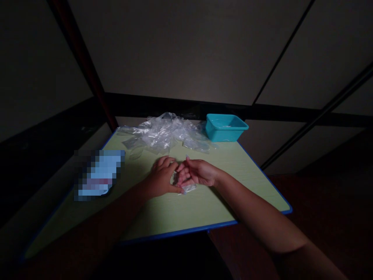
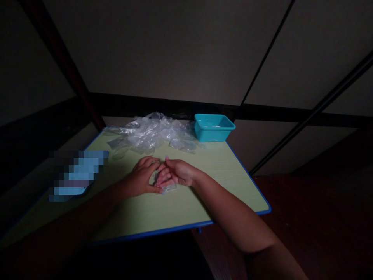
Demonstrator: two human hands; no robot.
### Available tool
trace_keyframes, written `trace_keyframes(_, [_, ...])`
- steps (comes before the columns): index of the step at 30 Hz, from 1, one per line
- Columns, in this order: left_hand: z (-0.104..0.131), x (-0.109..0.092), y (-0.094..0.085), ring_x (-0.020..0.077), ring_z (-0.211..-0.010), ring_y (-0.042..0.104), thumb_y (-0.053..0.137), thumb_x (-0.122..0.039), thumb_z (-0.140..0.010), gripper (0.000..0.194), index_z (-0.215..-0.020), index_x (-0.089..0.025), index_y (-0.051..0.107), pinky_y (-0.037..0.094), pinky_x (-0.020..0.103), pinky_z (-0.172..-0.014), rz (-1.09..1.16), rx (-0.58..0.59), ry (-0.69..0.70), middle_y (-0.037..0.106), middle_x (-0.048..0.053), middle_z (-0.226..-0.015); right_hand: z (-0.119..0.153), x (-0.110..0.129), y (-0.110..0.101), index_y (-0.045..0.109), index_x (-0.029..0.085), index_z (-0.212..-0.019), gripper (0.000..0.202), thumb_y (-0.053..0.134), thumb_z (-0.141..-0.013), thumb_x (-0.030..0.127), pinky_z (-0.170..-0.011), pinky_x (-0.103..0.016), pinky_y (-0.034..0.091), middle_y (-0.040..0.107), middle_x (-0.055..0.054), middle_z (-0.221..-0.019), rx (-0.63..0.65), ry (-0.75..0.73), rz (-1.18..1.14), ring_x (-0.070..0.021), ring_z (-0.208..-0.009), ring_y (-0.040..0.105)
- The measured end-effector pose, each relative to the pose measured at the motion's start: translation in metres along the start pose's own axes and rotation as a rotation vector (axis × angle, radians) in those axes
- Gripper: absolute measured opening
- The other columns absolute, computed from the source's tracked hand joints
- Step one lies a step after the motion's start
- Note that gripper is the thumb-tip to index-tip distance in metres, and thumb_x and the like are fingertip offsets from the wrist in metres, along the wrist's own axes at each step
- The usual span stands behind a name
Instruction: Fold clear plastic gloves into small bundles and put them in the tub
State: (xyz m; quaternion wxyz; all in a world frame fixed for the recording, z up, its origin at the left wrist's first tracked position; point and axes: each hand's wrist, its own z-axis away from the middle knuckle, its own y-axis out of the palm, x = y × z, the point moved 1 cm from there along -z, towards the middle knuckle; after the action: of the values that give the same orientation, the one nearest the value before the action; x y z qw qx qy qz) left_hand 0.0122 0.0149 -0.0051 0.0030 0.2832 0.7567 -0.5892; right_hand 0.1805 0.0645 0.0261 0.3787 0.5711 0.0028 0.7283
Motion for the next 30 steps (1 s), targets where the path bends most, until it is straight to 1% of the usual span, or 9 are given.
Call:
trace_keyframes(3, [0.0,0.0,0.0,0.0351,-0.118,0.037,0.078,-0.064,-0.044,0.073,-0.098,-0.02,0.057,0.029,0.047,-0.102,-0.001,0.004,0.002,0.05,0.012,-0.122,-0.005,-0.003,-0.001,0.054,0.013,-0.082,0.053,0.018,-0.097,0.049,-0.065,-0.029,0.052,0.063,-0.007,-0.065,-0.048,0.001,-0.031,-0.017,-0.065,0.066])
trace_keyframes(6, [0.0,0.001,0.001,0.0343,-0.118,0.037,0.078,-0.064,-0.043,0.068,-0.09,-0.021,0.055,0.03,0.048,-0.101,-0.001,-0.002,0.004,0.05,0.011,-0.122,-0.008,-0.002,-0.002,0.05,0.015,-0.078,0.051,0.015,-0.098,0.046,-0.064,-0.029,0.052,0.06,-0.003,-0.063,-0.207,-0.081,-0.111,-0.0152,-0.062,0.065])
trace_keyframes(9, [0.0,0.001,0.002,0.0335,-0.118,0.037,0.08,-0.062,-0.041,0.067,-0.089,-0.022,0.054,0.03,0.047,-0.101,0.013,-0.009,0.006,0.05,0.01,-0.123,-0.01,0.001,-0.003,0.048,0.017,-0.076,0.048,0.016,-0.098,0.045,-0.062,-0.028,0.052,0.056,0.0,-0.059,-0.35,-0.16,-0.154,-0.014,-0.057,0.062])
trace_keyframes(14, [-0.001,0.002,0.001,0.0336,-0.118,0.037,0.081,-0.059,-0.04,0.066,-0.089,-0.023,0.055,0.03,0.048,-0.101,0.023,-0.003,-0.002,0.05,0.009,-0.121,-0.009,0.005,-0.003,0.047,0.018,-0.075,0.049,0.015,-0.098,0.046,-0.06,-0.024,0.048,0.052,0.001,-0.057,-0.466,-0.185,-0.131,-0.012,-0.053,0.057])
trace_keyframes(18, [0.0,0.001,-0.002,0.0348,-0.122,0.033,0.082,-0.058,-0.043,0.069,-0.099,-0.024,0.058,0.029,0.049,-0.103,0.032,0.004,0.045,0.045,0.01,-0.128,-0.007,0.006,-0.002,0.048,0.018,-0.079,0.053,0.012,-0.096,0.053,-0.058,-0.024,0.046,0.052,0.001,-0.055,-0.477,-0.216,-0.091,-0.0121,-0.052,0.055])
trace_keyframes(21, [-0.001,-0.001,-0.004,0.0365,-0.126,0.027,0.082,-0.055,-0.047,0.064,-0.1,-0.027,0.061,0.025,0.051,-0.105,0.04,0.027,0.071,0.04,0.008,-0.134,-0.006,0.007,-0.003,0.049,0.019,-0.081,0.057,0.011,-0.093,0.06,-0.055,-0.025,0.045,0.051,0.002,-0.056,-0.45,-0.249,-0.058,-0.0128,-0.05,0.054])
trace_keyframes(26, [-0.002,-0.001,-0.004,0.0374,-0.127,0.026,0.083,-0.053,-0.045,0.062,-0.095,-0.024,0.06,0.024,0.052,-0.105,0.039,0.051,0.041,0.042,0.009,-0.133,-0.001,0.012,-0.008,0.048,0.02,-0.081,0.051,0.014,-0.095,0.055,-0.052,-0.026,0.046,0.046,0.004,-0.054,-0.591,-0.35,0.067,-0.0118,-0.044,0.049])
trace_keyframes(28, [-0.002,0.001,-0.003,0.0371,-0.127,0.027,0.083,-0.054,-0.044,0.063,-0.094,-0.023,0.059,0.025,0.052,-0.106,0.029,0.045,0.048,0.042,0.01,-0.132,0.002,0.015,-0.008,0.048,0.02,-0.078,0.053,0.014,-0.094,0.058,-0.053,-0.027,0.047,0.045,0.004,-0.053,-0.549,-0.366,0.084,-0.0117,-0.044,0.048])
trace_keyframes(30, [-0.002,0.002,-0.002,0.0364,-0.126,0.028,0.083,-0.055,-0.044,0.065,-0.094,-0.023,0.058,0.025,0.051,-0.106,0.016,0.039,0.053,0.042,0.01,-0.131,0.004,0.017,-0.007,0.048,0.019,-0.075,0.06,0.011,-0.091,0.064,-0.054,-0.028,0.048,0.046,0.004,-0.052,-0.421,-0.335,0.072,-0.0117,-0.043,0.047])
